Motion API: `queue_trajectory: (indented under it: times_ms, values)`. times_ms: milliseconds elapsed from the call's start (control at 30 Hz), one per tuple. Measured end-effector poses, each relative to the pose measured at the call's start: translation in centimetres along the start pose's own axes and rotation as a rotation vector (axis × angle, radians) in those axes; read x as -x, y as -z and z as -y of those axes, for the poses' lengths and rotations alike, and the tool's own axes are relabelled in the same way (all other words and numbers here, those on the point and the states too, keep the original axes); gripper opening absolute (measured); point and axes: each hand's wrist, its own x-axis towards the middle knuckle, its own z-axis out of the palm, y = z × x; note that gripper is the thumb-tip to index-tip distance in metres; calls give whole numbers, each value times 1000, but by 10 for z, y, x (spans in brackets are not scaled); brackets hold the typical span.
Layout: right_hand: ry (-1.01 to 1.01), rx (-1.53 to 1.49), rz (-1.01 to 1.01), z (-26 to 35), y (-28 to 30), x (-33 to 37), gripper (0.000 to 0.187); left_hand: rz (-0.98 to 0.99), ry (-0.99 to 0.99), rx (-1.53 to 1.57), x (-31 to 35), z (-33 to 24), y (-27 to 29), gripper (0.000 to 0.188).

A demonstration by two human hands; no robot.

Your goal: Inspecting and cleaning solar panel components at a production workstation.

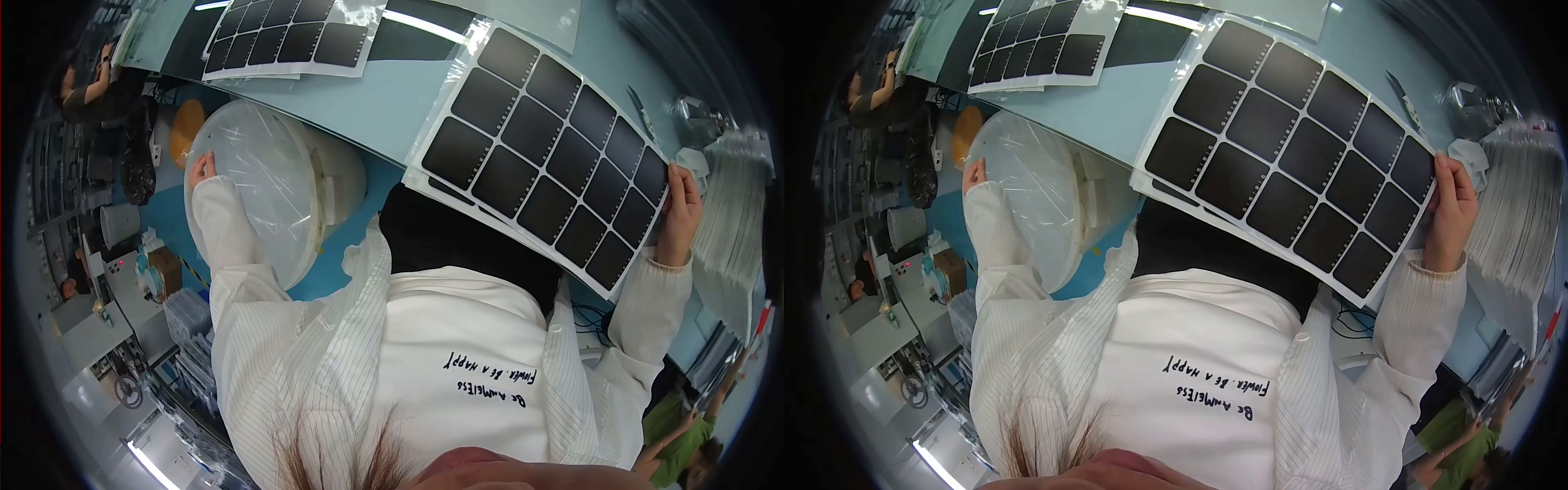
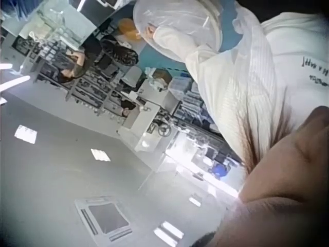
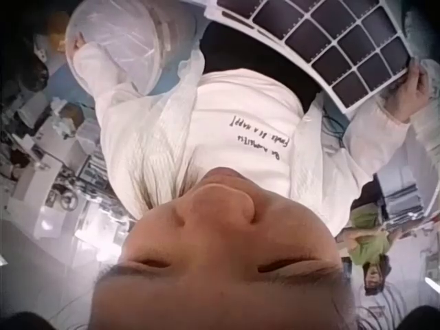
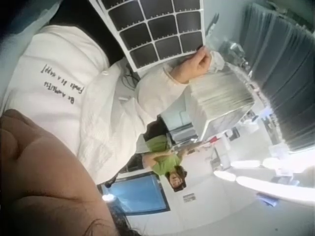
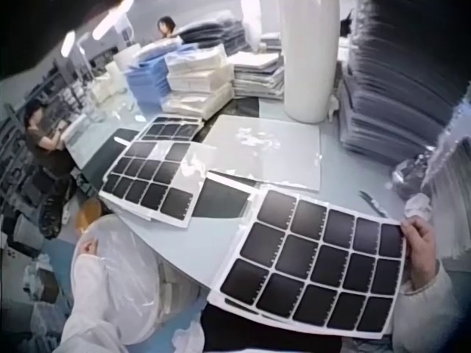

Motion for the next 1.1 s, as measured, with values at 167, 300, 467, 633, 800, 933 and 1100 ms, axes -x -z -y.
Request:
queue_trajectory:
  times_ms: [167,300,467,633,800,933,1100]
  values:
    - [-3,5,-27,-5,4,0,14,-97,-175,-641,8,-32,-19,29]
    - [10,-7,-46,-5,5,-2,14,180,-195,-625,-7,-29,-38,31]
    - [-5,-40,9,-8,-3,-8,14,452,214,-492,-9,41,-46,50]
    - [-19,53,-25,1,6,1,14,277,175,-2,36,70,-103,69]
    - [-8,0,33,-17,9,-3,19,-43,-145,314,-48,87,-14,47]
    - [-48,48,-14,8,13,8,22,-152,-387,347,73,-213,-30,12]
    - [-195,-54,162,33,17,19,25,218,-969,181,127,-370,-5,1]
